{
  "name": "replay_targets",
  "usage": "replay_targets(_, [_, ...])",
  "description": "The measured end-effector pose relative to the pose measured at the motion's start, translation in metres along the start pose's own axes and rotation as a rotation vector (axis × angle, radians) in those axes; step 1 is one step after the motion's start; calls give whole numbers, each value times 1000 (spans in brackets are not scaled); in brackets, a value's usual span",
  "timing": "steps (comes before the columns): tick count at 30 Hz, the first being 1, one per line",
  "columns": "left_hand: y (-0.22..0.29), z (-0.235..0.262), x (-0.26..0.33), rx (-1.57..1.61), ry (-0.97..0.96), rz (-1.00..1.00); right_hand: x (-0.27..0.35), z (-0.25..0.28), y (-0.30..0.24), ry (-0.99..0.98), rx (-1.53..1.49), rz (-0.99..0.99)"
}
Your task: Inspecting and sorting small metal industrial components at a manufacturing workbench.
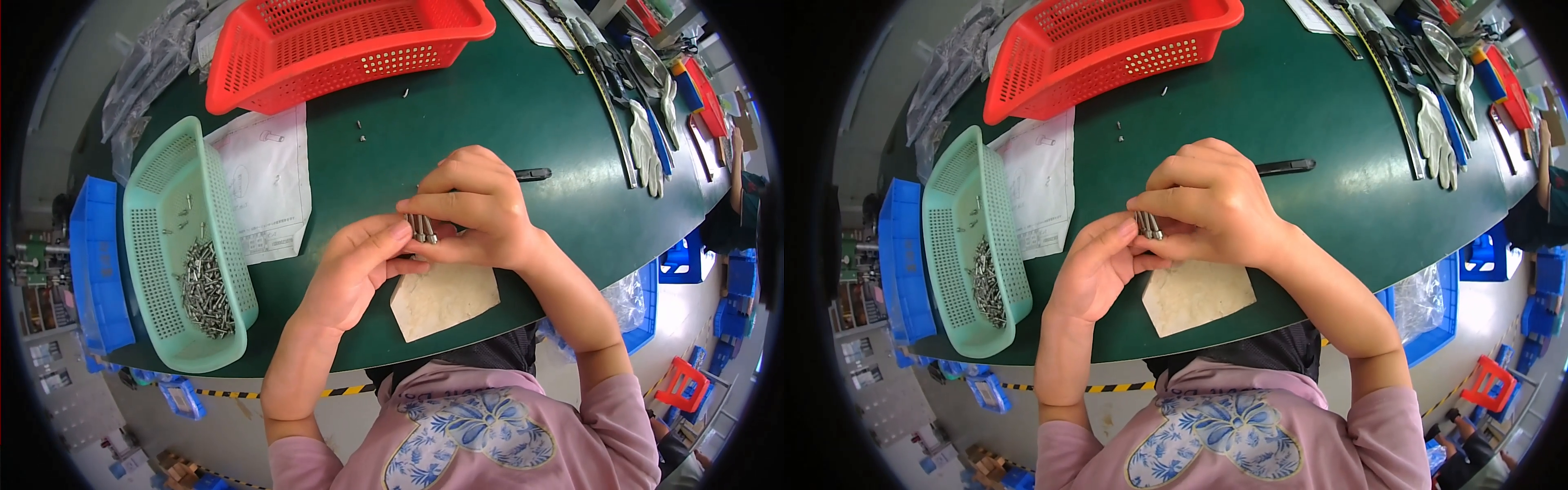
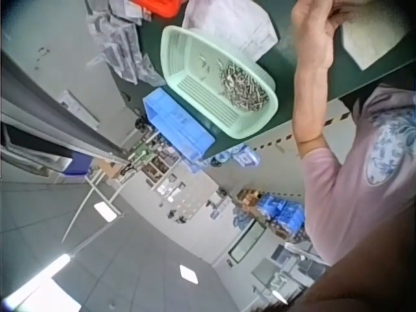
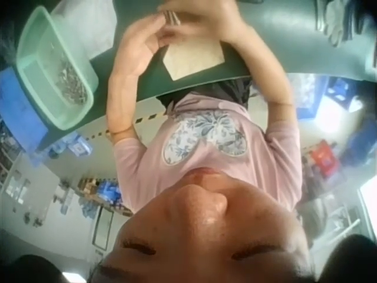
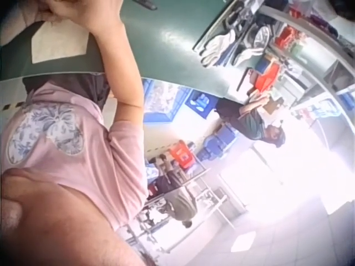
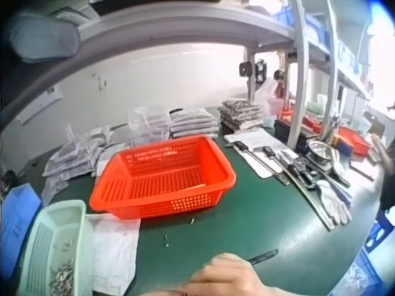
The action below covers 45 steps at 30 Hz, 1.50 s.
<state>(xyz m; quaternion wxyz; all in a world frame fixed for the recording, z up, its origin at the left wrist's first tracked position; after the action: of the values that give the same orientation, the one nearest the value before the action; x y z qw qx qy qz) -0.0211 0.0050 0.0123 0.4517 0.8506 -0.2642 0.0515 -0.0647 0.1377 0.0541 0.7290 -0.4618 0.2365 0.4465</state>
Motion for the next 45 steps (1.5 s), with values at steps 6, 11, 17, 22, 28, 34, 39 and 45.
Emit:
replay_targets(6, [-6, -3, 3, -29, -6, 13, -1, 4, -6, -50, 22, 64])
replay_targets(11, [-3, -10, 7, -107, 26, -148, 1, 4, -5, -86, -63, 30])
replay_targets(17, [-3, -12, 9, -146, 103, -209, 3, 1, -5, -80, -115, -11])
replay_targets(22, [2, -15, 10, -209, 83, -274, 5, 0, -3, -66, -173, -64])
replay_targets(28, [2, -17, 11, -200, 54, -313, 4, 2, -5, -45, -158, -44])
replay_targets(34, [4, -18, 10, -213, 26, -362, 5, 4, -5, -19, -140, -51])
replay_targets(39, [4, -19, 11, -230, 33, -382, 4, 5, -6, -20, -120, -33])
replay_targets(45, [3, -18, 11, -235, 50, -389, 5, 4, -7, -32, -104, -30])
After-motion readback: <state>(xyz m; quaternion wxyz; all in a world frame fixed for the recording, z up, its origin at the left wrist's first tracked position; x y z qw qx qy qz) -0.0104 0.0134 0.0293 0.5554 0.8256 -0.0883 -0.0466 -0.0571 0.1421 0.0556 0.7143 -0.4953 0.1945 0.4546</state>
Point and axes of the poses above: each hand's wrist, its own x-axis away from the middle knuckle, its own z-axis out of the back of the hand, y = z × x, the point moved 5 cm from there along -x, towards the middle knuckle, and after that the axes turned 2 degrees about y, right-handed, at the moved point
